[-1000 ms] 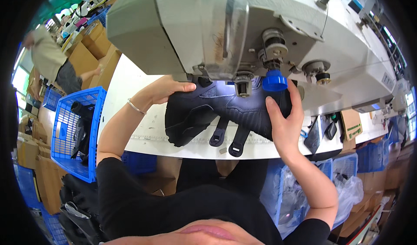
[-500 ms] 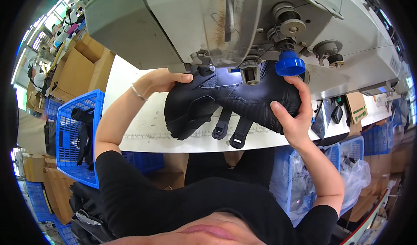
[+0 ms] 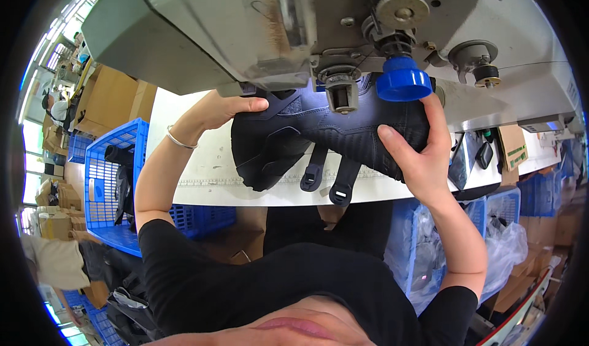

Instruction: The person sews and assembles parts of a boot upper using an industrial sewing machine, joining the pieces with thread.

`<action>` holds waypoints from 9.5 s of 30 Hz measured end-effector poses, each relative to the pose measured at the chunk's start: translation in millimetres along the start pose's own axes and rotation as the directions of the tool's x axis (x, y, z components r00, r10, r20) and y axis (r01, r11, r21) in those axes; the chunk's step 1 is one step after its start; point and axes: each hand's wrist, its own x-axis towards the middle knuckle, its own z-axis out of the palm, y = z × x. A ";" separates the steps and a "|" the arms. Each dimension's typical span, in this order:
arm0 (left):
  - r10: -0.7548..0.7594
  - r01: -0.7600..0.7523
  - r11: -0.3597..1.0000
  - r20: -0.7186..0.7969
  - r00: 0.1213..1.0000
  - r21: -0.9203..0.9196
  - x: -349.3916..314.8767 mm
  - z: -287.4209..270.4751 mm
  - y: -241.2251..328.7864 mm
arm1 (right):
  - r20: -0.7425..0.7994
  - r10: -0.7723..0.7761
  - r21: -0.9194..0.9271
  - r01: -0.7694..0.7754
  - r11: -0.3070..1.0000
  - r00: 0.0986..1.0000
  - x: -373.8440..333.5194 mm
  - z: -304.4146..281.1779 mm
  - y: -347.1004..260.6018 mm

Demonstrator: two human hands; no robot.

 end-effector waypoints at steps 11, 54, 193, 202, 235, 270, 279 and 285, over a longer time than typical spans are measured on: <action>0.005 -0.007 0.993 -0.025 1.000 -0.115 2.9 -1.7 -13.6 | -0.016 -0.048 0.003 0.048 0.999 0.999 -5.9 5.0 -0.9; -0.067 0.034 0.943 -0.090 0.994 -0.330 1.1 12.5 -19.7 | -0.018 0.129 0.039 -0.128 0.991 0.992 37.1 -10.1 -2.8; 0.005 -0.249 0.812 -0.420 0.907 -0.528 10.2 66.8 -24.4 | 0.305 0.278 0.720 -0.412 0.559 0.911 86.8 86.5 118.6; -0.057 -0.381 0.743 -0.620 0.783 -0.550 7.1 93.7 -25.8 | 0.197 -0.351 -0.681 0.385 0.623 0.916 -10.5 55.9 1.0; 0.071 -0.549 0.741 -0.768 0.637 -0.387 17.8 111.8 -34.9 | 0.166 -0.722 -0.717 0.585 0.380 0.672 26.1 69.2 54.4; 0.532 0.418 0.045 -0.376 0.759 0.908 -107.4 46.9 6.8 | -0.242 -0.191 -0.141 0.160 0.977 0.951 25.6 81.3 106.4; 0.284 0.054 0.517 -0.231 0.931 0.854 -138.5 66.0 12.7 | 0.223 0.212 0.475 -0.295 0.829 0.952 -11.2 94.1 49.7; 0.351 0.010 0.582 -0.262 0.899 0.813 -144.7 70.0 4.2 | 0.166 0.221 0.441 -0.273 0.855 0.961 -11.7 92.6 49.4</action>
